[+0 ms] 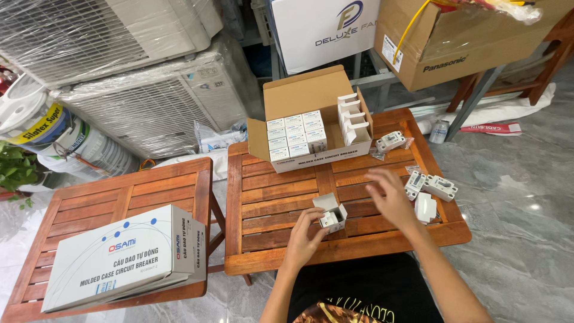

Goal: The person unpacks small white circuit breakers from a cardboard box, inspects them by turning them over, and places them back into their individual boxes. The person repeats this process for several units and then closes the main box.

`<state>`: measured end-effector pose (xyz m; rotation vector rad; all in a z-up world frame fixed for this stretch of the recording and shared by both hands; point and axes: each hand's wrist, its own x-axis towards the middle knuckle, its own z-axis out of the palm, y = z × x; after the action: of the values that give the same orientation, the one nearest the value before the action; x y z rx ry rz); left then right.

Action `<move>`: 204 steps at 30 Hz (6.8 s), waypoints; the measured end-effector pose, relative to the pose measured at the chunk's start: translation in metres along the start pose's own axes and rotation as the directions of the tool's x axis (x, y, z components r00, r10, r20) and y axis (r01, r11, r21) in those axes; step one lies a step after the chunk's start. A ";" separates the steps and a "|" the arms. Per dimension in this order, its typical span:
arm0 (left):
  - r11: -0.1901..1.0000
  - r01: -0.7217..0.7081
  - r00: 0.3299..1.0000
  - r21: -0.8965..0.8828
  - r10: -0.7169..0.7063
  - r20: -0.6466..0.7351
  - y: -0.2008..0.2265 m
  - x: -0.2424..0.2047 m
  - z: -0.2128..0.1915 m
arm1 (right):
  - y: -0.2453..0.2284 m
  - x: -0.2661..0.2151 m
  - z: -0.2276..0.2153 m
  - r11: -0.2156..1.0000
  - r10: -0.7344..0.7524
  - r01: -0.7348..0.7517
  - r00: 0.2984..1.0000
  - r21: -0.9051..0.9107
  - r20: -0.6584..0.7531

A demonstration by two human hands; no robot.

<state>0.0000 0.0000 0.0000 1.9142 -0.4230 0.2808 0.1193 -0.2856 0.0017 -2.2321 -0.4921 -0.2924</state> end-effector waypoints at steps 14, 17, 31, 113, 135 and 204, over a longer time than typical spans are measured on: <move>0.992 -0.009 0.993 0.126 0.024 -0.117 0.022 -0.002 0.002 | 0.098 0.124 -0.032 0.932 0.027 -0.025 1.000 -0.362 0.000; 0.985 -0.049 0.957 0.164 0.093 -0.276 0.046 0.011 0.001 | 0.009 0.113 -0.070 0.966 0.258 -0.253 0.946 -0.054 0.195; 0.577 0.380 0.830 -0.723 -0.558 -0.009 0.104 0.044 0.018 | -0.147 0.026 -0.088 0.938 -0.221 0.113 0.923 0.328 0.315; 0.937 -0.227 0.966 0.266 0.251 -0.059 -0.010 0.000 -0.002 | -0.059 -0.046 0.041 0.899 -0.352 0.364 0.931 0.244 -0.092; 0.771 -0.452 0.876 0.448 0.478 0.061 -0.012 0.010 -0.004 | -0.037 -0.035 0.035 0.881 -0.469 0.462 0.881 0.106 0.059; 0.463 -0.070 0.991 0.884 -0.068 0.114 -0.137 0.202 -0.022 | 0.011 0.152 0.120 0.811 -0.421 0.367 0.907 -0.454 -0.018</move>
<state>0.2409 0.0344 -0.0291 3.0124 -0.3927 0.4298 0.2661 -0.1619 -0.0279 -2.5110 -0.9040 -0.8246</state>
